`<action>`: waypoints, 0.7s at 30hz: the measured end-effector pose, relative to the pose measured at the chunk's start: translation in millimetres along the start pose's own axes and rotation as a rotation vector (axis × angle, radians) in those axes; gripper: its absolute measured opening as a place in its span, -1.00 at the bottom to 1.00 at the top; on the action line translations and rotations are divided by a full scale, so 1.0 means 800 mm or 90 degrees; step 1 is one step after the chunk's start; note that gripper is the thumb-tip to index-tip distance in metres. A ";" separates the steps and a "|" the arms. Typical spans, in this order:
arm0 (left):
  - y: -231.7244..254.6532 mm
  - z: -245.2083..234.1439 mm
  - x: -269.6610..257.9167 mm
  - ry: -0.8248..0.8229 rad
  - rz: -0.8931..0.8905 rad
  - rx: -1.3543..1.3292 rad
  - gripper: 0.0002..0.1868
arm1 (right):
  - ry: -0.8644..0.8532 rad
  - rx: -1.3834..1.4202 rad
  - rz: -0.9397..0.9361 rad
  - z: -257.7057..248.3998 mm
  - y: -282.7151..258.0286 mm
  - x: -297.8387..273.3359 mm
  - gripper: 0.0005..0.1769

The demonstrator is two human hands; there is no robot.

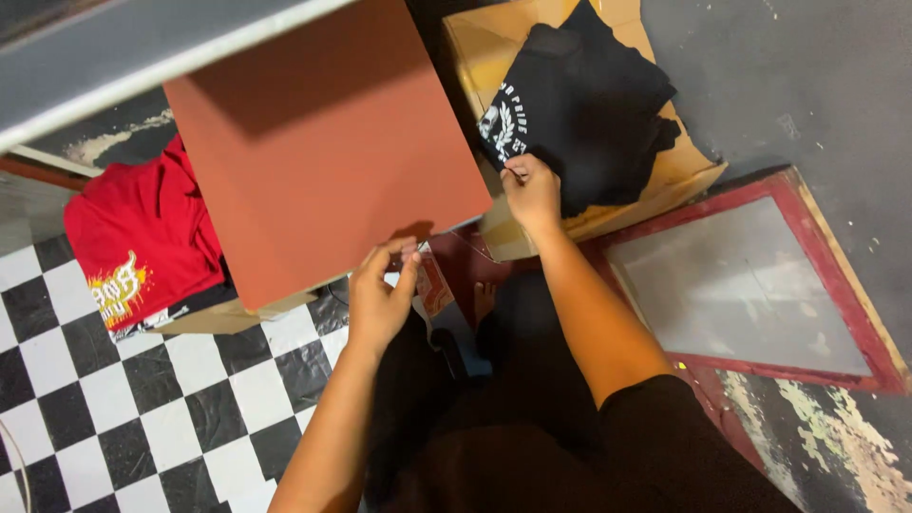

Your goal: Folding and inspecting printed t-shirts in a workspace.

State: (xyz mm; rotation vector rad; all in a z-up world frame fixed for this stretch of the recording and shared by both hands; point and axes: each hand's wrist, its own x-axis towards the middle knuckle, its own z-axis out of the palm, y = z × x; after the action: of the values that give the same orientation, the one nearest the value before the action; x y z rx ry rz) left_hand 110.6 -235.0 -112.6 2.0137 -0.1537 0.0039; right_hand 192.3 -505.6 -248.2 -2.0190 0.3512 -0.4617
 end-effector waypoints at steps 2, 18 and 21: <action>-0.006 0.002 0.007 -0.011 -0.012 -0.008 -0.77 | -0.007 -0.019 -0.010 0.016 0.006 0.024 -0.86; -0.005 -0.024 0.022 -0.076 -0.077 -0.037 -0.77 | 0.034 -0.207 -0.083 0.032 0.010 0.074 -0.86; -0.001 -0.026 0.009 -0.078 -0.051 -0.054 -0.78 | 0.166 -0.055 -0.093 -0.018 -0.019 0.064 -0.81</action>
State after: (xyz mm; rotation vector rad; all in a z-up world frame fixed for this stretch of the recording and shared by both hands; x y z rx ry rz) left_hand 118.9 -216.5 -104.0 1.9347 -0.1478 -0.1739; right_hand 232.2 -531.7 -219.8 -2.0805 0.3897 -0.8169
